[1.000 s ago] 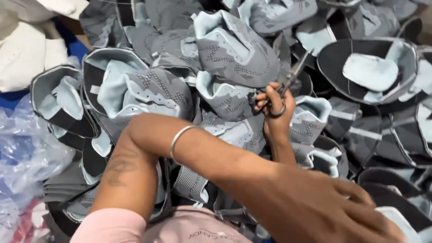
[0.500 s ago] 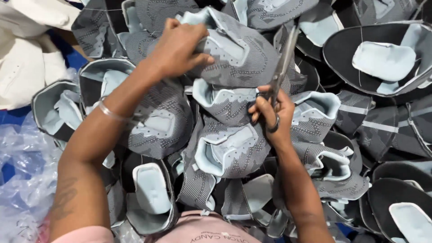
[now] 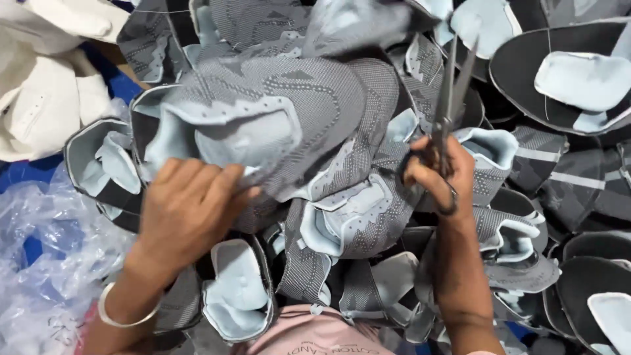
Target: Trimming excess fabric and thread from manufactured shoe uppers using scissors.
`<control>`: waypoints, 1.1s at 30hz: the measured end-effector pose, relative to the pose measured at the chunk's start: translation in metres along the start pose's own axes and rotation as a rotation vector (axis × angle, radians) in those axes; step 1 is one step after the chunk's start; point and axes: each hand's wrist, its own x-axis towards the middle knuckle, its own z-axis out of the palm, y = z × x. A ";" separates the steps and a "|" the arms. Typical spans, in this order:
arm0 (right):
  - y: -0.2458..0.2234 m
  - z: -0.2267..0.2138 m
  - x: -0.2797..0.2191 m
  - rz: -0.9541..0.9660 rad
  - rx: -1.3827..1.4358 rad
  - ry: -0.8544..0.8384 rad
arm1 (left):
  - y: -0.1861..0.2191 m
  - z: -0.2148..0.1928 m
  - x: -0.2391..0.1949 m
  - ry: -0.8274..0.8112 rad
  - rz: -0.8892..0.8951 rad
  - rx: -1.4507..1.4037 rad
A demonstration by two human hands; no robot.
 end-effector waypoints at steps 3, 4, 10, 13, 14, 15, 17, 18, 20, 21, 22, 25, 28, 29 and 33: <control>-0.022 -0.007 -0.017 -0.020 0.119 -0.201 | -0.001 -0.044 0.017 -0.022 0.088 0.211; -0.026 -0.003 -0.019 -0.021 0.122 -0.217 | -0.001 -0.050 0.019 -0.021 0.075 0.220; -0.052 0.029 -0.009 0.276 0.145 -0.596 | 0.005 -0.055 0.034 -0.141 0.283 0.373; -0.059 0.039 0.009 0.345 0.227 -0.720 | 0.012 -0.031 0.024 -0.182 0.339 0.368; -0.059 0.040 0.017 0.409 0.153 -0.731 | 0.015 -0.019 0.018 -0.186 0.322 0.353; -0.059 0.042 0.024 0.472 0.079 -0.741 | 0.018 -0.008 0.012 -0.190 0.304 0.338; -0.068 0.047 0.041 0.452 -0.053 -0.785 | 0.019 0.005 0.008 -0.177 0.298 0.346; -0.072 0.051 0.050 0.437 -0.183 -0.831 | 0.021 0.012 0.004 -0.170 0.285 0.351; -0.082 0.059 0.063 0.392 -0.266 -0.831 | 0.023 0.013 0.002 -0.137 0.258 0.354; -0.087 0.063 0.069 0.347 -0.348 -0.823 | 0.023 0.014 0.001 -0.103 0.236 0.355; -0.091 0.067 0.077 0.338 -0.356 -0.824 | 0.022 0.016 0.002 -0.093 0.235 0.361; -0.089 0.081 0.090 0.425 -0.392 -0.862 | 0.023 0.024 -0.001 -0.124 0.224 0.348; -0.072 0.089 0.089 0.301 -0.264 -0.699 | 0.017 0.029 -0.003 -0.133 0.219 0.328; -0.071 0.088 0.085 0.255 -0.122 -0.650 | 0.014 0.030 -0.004 -0.079 0.197 0.268; -0.053 0.073 0.045 0.339 0.298 -0.543 | 0.001 0.023 -0.023 0.040 -0.165 -0.076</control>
